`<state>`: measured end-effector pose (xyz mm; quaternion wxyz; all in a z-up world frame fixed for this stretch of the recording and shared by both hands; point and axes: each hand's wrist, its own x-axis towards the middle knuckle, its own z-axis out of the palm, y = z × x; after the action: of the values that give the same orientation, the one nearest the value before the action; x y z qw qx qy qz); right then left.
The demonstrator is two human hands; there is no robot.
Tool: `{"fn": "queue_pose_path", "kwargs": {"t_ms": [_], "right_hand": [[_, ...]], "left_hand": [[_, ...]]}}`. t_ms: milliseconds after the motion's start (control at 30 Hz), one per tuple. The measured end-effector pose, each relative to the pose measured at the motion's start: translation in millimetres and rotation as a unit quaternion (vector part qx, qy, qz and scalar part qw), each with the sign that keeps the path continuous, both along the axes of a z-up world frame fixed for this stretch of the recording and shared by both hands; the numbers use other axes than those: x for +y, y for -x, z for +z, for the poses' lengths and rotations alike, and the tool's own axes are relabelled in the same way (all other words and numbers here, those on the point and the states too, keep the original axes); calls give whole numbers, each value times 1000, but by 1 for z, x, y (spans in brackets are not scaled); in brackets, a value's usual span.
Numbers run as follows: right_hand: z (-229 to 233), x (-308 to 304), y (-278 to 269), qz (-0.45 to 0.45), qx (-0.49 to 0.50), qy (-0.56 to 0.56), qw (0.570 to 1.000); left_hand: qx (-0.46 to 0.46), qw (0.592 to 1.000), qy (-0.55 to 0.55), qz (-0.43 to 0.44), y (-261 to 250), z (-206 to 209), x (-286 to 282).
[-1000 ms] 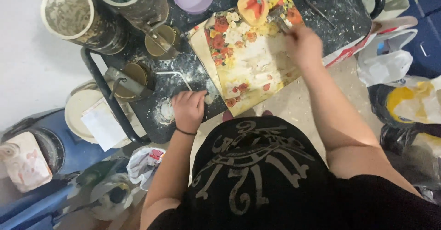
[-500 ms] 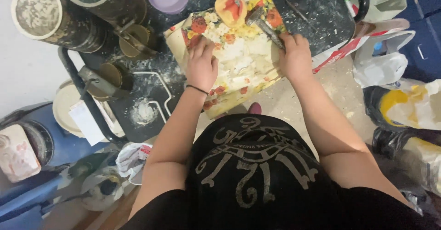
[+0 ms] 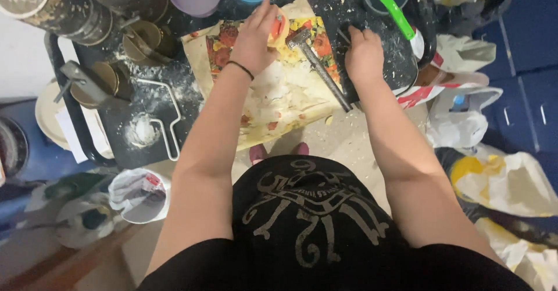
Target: Cleaning and preparing dental flasks by removing residual plaster material using a hand tool.
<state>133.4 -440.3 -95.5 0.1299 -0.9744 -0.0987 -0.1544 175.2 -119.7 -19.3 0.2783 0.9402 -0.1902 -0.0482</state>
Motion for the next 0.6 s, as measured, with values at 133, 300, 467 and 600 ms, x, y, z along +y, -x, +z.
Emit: {"fn": "queue_pose_path", "kwargs": {"t_ms": [133,300,467,600], "right_hand": [[22,5,14,-18,68,-99,993],[60,12,58,-21,103,-222,969],[87,31,101,-14,187,-196,962],[107,39,131,-35,212,-199,956]], "left_hand": [[-79,995,-66,-15,-5,-8,2],[-31,991,-94,95,-8,-43,1],[2,979,-53,195,-14,-59,-9],[-70,982,-33,171,1,-57,-3]]}}
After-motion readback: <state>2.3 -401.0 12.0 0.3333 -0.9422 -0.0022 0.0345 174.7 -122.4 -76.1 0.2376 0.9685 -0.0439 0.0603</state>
